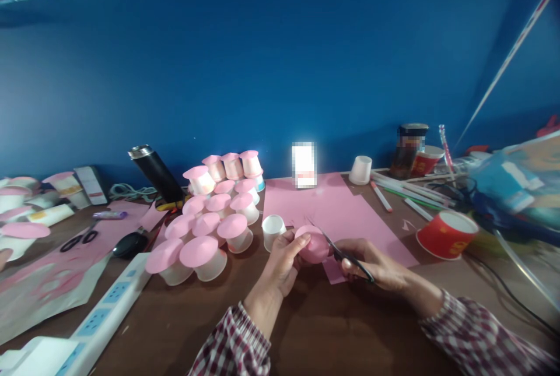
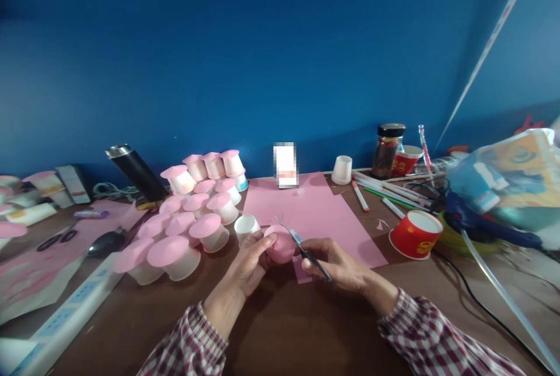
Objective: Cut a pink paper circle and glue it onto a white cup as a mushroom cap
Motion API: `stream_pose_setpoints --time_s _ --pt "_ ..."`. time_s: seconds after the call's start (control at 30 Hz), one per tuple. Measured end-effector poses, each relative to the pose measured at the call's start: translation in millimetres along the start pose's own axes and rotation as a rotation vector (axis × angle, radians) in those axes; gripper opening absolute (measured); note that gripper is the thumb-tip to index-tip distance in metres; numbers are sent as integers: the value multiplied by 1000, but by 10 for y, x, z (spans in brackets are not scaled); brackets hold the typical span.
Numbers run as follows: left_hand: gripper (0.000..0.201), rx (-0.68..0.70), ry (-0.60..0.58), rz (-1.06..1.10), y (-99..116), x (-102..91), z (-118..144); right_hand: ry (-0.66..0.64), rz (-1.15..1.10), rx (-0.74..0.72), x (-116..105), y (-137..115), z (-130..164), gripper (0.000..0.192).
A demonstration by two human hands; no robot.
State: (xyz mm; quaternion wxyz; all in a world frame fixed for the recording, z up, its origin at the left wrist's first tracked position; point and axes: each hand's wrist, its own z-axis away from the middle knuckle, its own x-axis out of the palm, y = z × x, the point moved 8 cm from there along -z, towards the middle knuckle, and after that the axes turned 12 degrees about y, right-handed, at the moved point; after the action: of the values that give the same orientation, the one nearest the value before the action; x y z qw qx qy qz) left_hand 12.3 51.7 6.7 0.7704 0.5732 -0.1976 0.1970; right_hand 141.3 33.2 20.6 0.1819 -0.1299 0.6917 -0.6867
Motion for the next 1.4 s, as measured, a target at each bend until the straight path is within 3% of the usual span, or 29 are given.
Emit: stream_pose_setpoints --time_s 1.4 --pt "24 -2 28 -43 -29 -25 -15 0 33 -19 -20 45 -2 45"
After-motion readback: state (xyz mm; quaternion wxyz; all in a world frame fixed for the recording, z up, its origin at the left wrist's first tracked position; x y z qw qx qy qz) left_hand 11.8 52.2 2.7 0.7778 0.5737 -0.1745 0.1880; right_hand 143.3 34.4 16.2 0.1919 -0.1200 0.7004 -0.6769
